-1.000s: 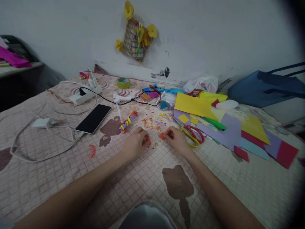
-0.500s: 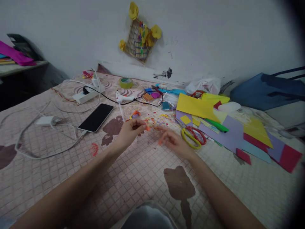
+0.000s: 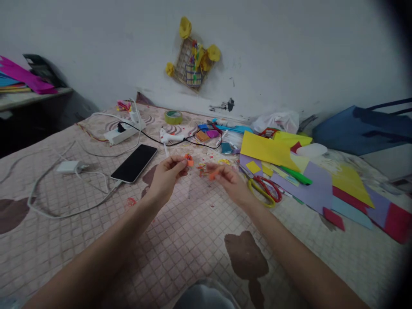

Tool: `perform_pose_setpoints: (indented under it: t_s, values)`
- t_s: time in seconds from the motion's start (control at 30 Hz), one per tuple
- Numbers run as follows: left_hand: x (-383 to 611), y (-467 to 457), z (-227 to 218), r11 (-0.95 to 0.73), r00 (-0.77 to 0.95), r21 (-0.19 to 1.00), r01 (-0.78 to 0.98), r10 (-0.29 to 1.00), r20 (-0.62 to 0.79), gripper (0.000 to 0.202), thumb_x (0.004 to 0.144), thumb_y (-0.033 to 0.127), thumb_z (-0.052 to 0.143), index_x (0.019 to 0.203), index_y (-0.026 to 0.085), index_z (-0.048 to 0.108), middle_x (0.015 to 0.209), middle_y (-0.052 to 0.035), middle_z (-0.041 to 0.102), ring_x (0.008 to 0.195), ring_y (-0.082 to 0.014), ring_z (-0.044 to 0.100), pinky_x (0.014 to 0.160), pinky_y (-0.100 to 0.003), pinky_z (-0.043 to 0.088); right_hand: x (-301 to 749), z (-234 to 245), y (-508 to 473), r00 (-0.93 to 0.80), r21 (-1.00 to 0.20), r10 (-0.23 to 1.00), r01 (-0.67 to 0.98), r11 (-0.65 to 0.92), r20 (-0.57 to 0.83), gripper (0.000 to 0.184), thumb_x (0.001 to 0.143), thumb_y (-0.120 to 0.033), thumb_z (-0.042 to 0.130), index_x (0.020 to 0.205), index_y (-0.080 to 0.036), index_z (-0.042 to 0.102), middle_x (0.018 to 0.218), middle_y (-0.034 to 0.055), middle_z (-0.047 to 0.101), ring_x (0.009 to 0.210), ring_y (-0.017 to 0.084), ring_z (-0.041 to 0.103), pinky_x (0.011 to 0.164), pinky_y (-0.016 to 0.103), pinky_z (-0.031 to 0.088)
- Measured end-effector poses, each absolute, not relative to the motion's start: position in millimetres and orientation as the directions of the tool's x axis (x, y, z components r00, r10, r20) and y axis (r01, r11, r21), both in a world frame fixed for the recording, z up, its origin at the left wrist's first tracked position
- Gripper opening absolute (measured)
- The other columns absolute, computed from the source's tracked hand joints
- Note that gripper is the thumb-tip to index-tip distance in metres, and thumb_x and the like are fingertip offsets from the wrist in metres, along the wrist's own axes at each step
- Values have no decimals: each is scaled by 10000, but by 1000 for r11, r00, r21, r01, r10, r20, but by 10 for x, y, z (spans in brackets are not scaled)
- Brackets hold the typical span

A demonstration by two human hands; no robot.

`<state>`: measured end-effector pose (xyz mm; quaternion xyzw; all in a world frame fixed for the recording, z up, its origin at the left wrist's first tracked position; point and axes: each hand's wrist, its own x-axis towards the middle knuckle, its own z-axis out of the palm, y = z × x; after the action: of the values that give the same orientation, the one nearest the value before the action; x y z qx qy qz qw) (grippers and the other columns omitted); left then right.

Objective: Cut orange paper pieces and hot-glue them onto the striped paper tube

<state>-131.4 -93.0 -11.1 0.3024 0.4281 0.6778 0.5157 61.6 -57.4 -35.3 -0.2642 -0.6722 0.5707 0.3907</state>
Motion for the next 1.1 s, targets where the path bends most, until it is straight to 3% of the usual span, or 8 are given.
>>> perform_pose_setpoints:
  t_s: [0.1,0.3,0.4,0.5,0.63,0.77,0.93,1.1]
  values:
    - [-1345,-926,-77,-142,-334,877,-459,942,-22,192,624,207,737,743,125,609,669,6,607,593,-68,538,586,-189,424,463,-400,-680,-893,-995,442,-46,91,81,187,780,-388,639,826,-207,628,1083,75,658,1044,226,598,855,385,464]
    - [-1339,-953,-85,-98,-278,875,-474,960,-42,188,640,221,736,749,131,612,690,4,612,604,-68,537,592,-191,423,538,-393,-268,-495,-967,833,-69,245,246,211,776,-420,633,790,-219,570,1275,48,541,1282,208,370,1039,406,269]
    - [-1304,-972,-98,-51,-240,869,-493,967,-79,190,641,222,735,756,133,613,717,-4,628,625,-75,549,609,-201,427,727,-314,-247,-556,-978,808,-43,204,193,170,800,-373,622,804,-207,584,1119,66,634,1096,213,551,945,418,383]
    - [-1232,-1008,-124,1,-182,874,-485,978,-103,182,649,217,726,750,133,600,726,-10,640,614,-72,548,609,-203,422,885,-300,-382,-777,-995,630,46,94,23,164,753,-341,680,777,-189,622,1018,73,677,1027,231,596,875,414,448]
    - [-1090,-1078,-192,127,-65,902,-413,984,-168,187,658,227,713,751,131,583,697,-15,640,596,-74,540,590,-205,411,1105,-338,-420,-349,-974,909,-71,216,227,147,784,-384,636,809,-243,606,1113,17,639,1057,184,567,921,383,420]
    - [-960,-1132,-270,195,49,936,-293,981,-189,187,673,246,691,771,137,575,664,6,613,556,-75,520,561,-215,409,1273,-379,-446,-511,-995,859,59,79,38,191,738,-373,681,781,-199,611,949,59,671,859,201,622,768,376,491]
    - [-856,-1167,-354,85,156,996,8,984,-85,101,744,234,594,776,143,563,675,-20,621,564,-103,529,548,-237,406,1243,-438,-511,-171,-985,976,88,149,132,206,726,-372,671,784,-205,565,740,-9,586,630,124,521,589,250,449]
    - [-814,-1173,-392,-151,18,923,354,988,155,168,740,259,618,874,160,611,893,-64,626,806,-168,570,613,-253,410,1034,-447,-745,-211,-994,973,30,102,93,147,777,-334,618,768,-200,559,684,-26,540,537,98,470,510,229,405]
